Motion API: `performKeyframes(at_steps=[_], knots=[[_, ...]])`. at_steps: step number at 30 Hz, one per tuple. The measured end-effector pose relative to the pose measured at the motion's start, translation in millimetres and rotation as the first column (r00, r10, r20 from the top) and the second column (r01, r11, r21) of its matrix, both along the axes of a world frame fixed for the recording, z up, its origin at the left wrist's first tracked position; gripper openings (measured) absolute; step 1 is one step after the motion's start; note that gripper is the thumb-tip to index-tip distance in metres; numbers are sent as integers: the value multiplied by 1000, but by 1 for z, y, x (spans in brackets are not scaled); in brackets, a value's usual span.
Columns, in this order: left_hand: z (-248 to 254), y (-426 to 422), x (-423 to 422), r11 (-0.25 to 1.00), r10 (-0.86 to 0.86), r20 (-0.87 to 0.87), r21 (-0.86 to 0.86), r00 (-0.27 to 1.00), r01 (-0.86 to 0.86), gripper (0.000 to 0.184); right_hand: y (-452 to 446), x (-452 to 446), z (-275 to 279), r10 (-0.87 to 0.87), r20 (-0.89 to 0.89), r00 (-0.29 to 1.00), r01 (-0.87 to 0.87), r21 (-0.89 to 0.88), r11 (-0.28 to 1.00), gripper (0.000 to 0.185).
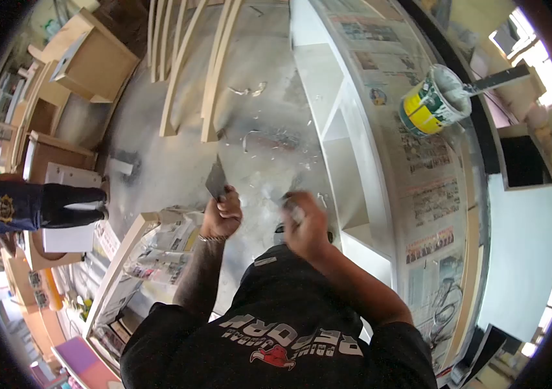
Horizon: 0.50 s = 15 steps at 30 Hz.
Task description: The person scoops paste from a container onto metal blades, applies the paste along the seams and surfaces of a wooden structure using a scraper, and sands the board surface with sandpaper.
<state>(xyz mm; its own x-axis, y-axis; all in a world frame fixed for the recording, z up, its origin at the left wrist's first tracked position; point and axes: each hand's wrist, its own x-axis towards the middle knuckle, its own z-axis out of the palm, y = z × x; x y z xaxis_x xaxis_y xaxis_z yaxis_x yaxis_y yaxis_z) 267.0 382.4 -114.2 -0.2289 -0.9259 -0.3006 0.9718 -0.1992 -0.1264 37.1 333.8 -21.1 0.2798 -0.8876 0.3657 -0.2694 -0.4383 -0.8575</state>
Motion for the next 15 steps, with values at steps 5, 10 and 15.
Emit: performKeyframes(at_steps=[5, 10, 15], knots=[[17, 27, -51, 1000, 17, -196, -17, 980, -20, 19, -33, 48, -30, 417, -357, 836, -509, -221, 832, 29], [9, 56, -8, 956, 230, 25, 180, 973, -231, 21, -109, 68, -128, 102, -213, 972, -20, 356, 934, 24], [6, 33, -5, 853, 373, 209, 307, 904, -423, 21, -99, 31, -94, 81, 23, 996, -83, 446, 891, 24]])
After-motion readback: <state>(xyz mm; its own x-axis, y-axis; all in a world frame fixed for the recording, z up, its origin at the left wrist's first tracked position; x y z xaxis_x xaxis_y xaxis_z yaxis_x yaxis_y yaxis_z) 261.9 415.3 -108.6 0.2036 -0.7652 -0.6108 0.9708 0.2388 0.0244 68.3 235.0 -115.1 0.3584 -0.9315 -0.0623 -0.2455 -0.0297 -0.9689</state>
